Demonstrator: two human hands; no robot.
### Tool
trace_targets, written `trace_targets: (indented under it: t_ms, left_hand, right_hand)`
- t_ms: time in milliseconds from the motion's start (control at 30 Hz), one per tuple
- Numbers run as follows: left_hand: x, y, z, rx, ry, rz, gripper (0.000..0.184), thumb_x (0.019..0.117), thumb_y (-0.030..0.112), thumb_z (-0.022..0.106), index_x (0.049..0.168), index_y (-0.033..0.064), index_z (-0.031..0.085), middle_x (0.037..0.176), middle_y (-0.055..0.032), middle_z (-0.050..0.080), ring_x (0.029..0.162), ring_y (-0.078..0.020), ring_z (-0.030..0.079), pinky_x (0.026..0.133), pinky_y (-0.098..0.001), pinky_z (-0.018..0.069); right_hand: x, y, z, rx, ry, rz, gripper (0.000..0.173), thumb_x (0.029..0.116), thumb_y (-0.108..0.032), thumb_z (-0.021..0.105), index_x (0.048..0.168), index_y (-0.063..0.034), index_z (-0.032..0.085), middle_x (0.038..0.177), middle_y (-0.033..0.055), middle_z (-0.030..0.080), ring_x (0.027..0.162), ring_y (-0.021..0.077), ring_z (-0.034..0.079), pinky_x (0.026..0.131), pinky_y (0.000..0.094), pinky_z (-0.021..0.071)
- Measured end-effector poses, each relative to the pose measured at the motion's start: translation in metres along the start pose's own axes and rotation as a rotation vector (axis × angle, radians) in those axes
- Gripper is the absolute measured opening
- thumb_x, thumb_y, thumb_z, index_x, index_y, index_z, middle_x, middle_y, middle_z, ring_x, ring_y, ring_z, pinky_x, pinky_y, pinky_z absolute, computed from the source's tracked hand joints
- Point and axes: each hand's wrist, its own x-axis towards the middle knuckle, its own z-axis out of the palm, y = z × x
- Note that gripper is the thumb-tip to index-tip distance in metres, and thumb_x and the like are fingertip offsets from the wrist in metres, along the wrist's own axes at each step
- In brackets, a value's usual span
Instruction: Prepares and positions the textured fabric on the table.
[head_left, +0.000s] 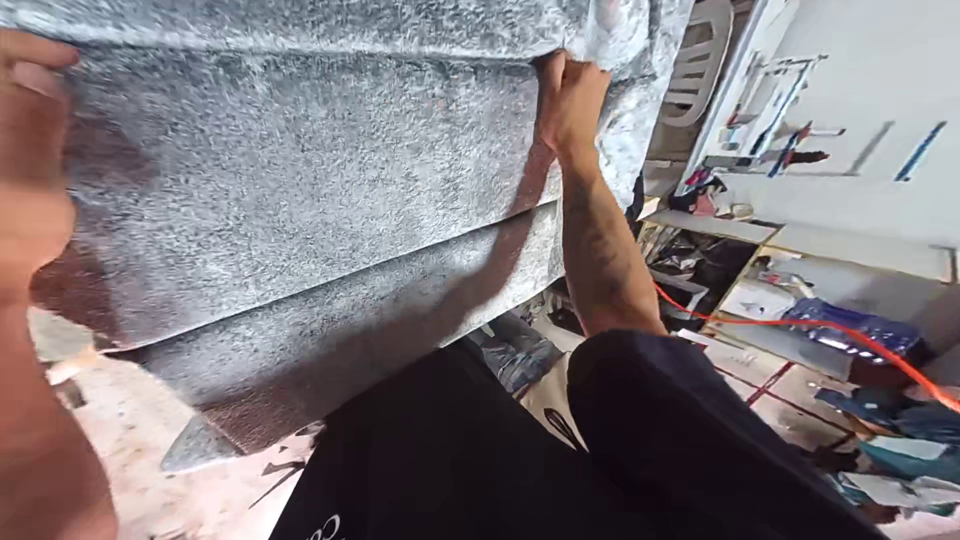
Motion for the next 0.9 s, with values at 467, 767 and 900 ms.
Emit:
trace_targets:
  t_ms: [467,767,900]
  left_hand:
    - [0.032,0.146,0.132,0.384,-0.128,0.498,0.050,0.1076,0.034,0.044,0.145,0.0025,0.055,0.153,-0.0159,0.052,0.147,-0.0297,0.044,0.123,-0.0503,0.0324]
    - [0.171,0.269,0.266,0.424,-0.507,0.472,0.054,0.1101,0.040,0.031,0.155,0.0133,0.047,0.152,-0.0088,0.054,0.136,-0.0313,0.056,0.114,-0.0579,0.0415]
    - [0.203,0.294,0.303,0.374,-0.560,0.414,0.051,0.1118,0.040,0.027,0.154,0.0224,0.050,0.137,-0.0133,0.066,0.132,-0.0310,0.059,0.113,-0.0561,0.0413]
  right_hand:
    - [-0.023,-0.006,0.006,0.234,0.079,-0.258,0.047,0.1072,-0.029,0.033,0.100,-0.0061,0.074,0.100,0.0140,0.075,0.101,0.0306,0.071,0.090,0.0538,0.0543]
    - [0.020,0.092,-0.017,0.251,-0.099,-0.044,0.054,0.1046,-0.040,0.035,0.083,-0.0033,0.068,0.091,0.0223,0.070,0.097,0.0412,0.069,0.082,0.0653,0.0515]
    - [0.048,0.145,-0.039,0.305,0.162,0.046,0.070,0.0932,-0.061,0.057,0.136,-0.0064,0.062,0.118,0.0222,0.069,0.110,0.0421,0.066,0.091,0.0656,0.0514]
